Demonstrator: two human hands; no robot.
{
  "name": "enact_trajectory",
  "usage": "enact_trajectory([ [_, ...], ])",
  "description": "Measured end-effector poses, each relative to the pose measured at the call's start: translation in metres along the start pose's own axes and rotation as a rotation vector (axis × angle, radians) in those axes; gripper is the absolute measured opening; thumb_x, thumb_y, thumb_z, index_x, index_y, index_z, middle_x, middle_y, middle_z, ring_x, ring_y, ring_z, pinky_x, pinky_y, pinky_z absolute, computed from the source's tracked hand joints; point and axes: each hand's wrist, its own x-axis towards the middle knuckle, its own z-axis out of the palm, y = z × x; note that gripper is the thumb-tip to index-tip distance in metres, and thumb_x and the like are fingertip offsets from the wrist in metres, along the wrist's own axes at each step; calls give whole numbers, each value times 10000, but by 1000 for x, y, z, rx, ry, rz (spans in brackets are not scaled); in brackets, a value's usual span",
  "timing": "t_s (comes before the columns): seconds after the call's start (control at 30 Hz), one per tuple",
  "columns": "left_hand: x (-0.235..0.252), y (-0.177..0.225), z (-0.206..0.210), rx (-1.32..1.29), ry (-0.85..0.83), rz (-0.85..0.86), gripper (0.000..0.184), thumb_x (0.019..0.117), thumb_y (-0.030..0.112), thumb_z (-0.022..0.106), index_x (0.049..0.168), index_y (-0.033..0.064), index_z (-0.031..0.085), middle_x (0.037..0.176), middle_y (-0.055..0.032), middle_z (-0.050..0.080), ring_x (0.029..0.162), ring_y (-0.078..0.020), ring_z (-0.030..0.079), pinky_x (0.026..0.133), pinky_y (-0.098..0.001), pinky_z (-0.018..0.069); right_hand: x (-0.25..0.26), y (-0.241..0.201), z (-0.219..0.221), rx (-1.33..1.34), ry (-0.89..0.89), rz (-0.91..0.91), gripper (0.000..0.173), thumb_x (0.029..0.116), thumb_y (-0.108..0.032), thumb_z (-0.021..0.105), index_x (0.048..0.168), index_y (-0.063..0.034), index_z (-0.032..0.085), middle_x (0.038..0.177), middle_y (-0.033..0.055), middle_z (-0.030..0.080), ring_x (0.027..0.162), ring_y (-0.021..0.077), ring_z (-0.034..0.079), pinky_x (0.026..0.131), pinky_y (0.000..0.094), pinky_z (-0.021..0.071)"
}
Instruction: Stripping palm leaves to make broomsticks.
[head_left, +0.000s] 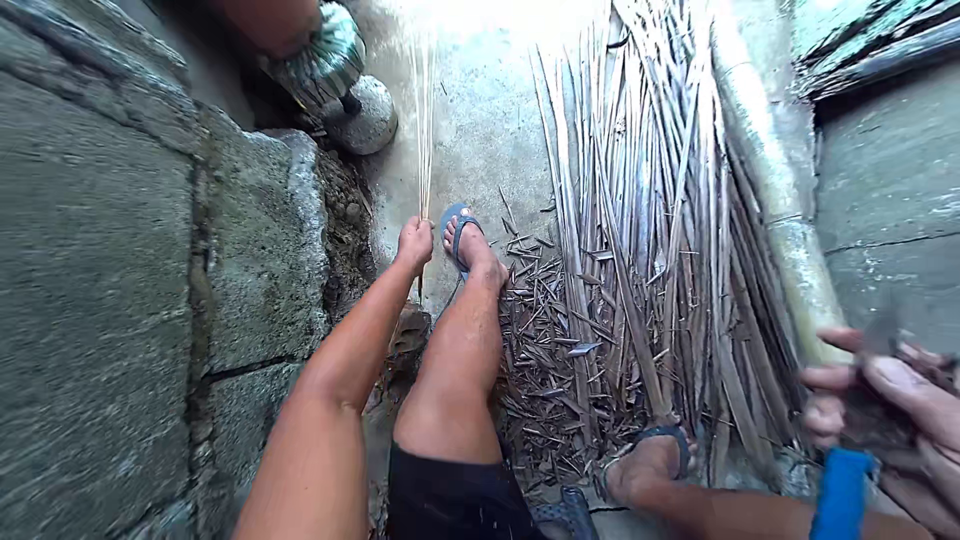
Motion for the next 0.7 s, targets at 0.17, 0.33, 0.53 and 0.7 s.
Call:
enact_trajectory([
  [0.17, -150, 87, -20, -213, -275, 277, 379, 1136, 282, 271, 1319, 62, 519, 679, 25, 479, 473, -69, 400, 442, -229, 376, -10, 1, 27, 107, 9, -6, 283, 1096, -177, 363, 1207, -48, 590, 837, 19, 724, 554, 68, 621, 494, 198, 540],
  [0.33, -291, 92, 21, -321, -567, 475, 387, 1115, 347, 303, 1317, 124, 547, 703, 18, 535, 482, -64, 462, 448, -224, 436, -19, -5, 45, 184, -136, -49, 326, 1107, -223, 397, 1272, -52, 620, 807, 15, 683, 552, 42, 549, 529, 186, 494],
  [0.53, -375, 63, 73, -361, -907, 510, 384, 1109, 218, 307, 1262, -6, 580, 721, 17, 556, 506, -50, 472, 463, -203, 429, -16, -1, 49, 192, -186, -224, 294, 1042, -251, 591, 1299, -107, 600, 865, 13, 672, 555, 60, 544, 528, 231, 509],
  [0.7, -399, 51, 72, -163, -993, 505, 447, 1110, 266, 286, 1332, -3, 566, 794, -13, 601, 544, -73, 509, 489, -226, 458, -22, 3, 37, 319, -333, -241, 197, 1060, -151, 549, 1154, -11, 651, 873, 90, 729, 525, 56, 571, 479, 189, 491],
])
